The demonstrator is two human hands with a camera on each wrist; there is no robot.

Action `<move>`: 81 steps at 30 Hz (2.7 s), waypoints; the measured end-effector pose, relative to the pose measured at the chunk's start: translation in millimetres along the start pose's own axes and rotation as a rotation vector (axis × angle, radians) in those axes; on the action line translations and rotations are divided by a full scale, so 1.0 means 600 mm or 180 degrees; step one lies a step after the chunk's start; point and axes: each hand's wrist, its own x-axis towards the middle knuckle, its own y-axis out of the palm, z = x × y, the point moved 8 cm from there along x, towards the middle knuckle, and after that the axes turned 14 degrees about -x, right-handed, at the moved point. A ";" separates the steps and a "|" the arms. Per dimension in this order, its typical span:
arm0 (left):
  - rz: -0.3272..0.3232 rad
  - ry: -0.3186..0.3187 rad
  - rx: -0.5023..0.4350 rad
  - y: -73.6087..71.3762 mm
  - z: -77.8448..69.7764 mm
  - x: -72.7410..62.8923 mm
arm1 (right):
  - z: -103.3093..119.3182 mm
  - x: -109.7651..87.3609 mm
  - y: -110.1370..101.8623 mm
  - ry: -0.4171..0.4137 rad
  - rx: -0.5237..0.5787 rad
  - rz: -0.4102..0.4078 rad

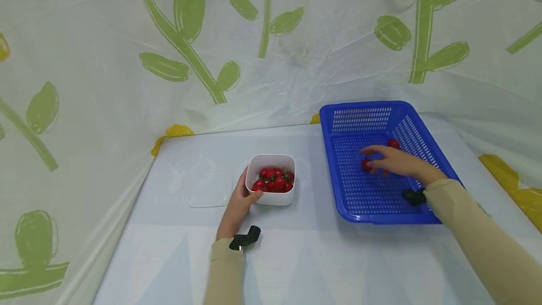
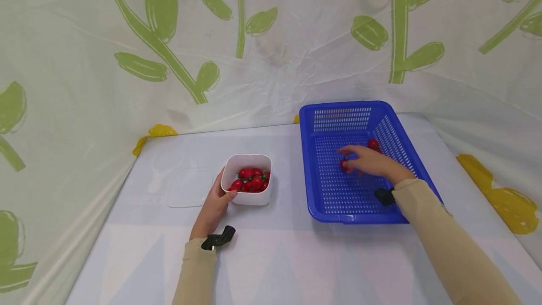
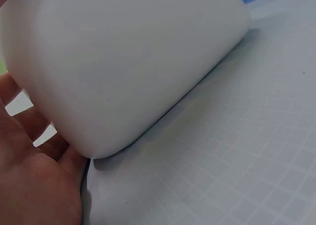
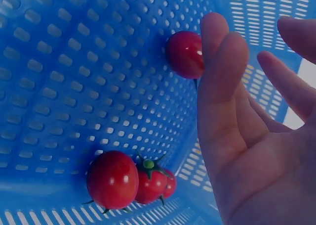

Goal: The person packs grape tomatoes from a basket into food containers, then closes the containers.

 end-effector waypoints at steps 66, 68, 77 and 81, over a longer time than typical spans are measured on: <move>0.0004 -0.0023 0.0040 0.000 -0.005 -0.003 | 0.021 0.042 0.026 -0.0192 -0.1401 0.0086; -0.0005 -0.0025 0.0027 -0.001 -0.004 -0.003 | 0.025 0.040 0.022 -0.0212 -0.1376 0.0018; -0.0009 -0.0030 0.0023 -0.003 -0.004 -0.001 | 0.039 0.026 0.003 -0.0242 -0.1223 -0.0271; -0.0003 -0.0029 -0.0018 -0.004 -0.002 0.001 | 0.041 0.019 -0.007 -0.0202 -0.1143 -0.0387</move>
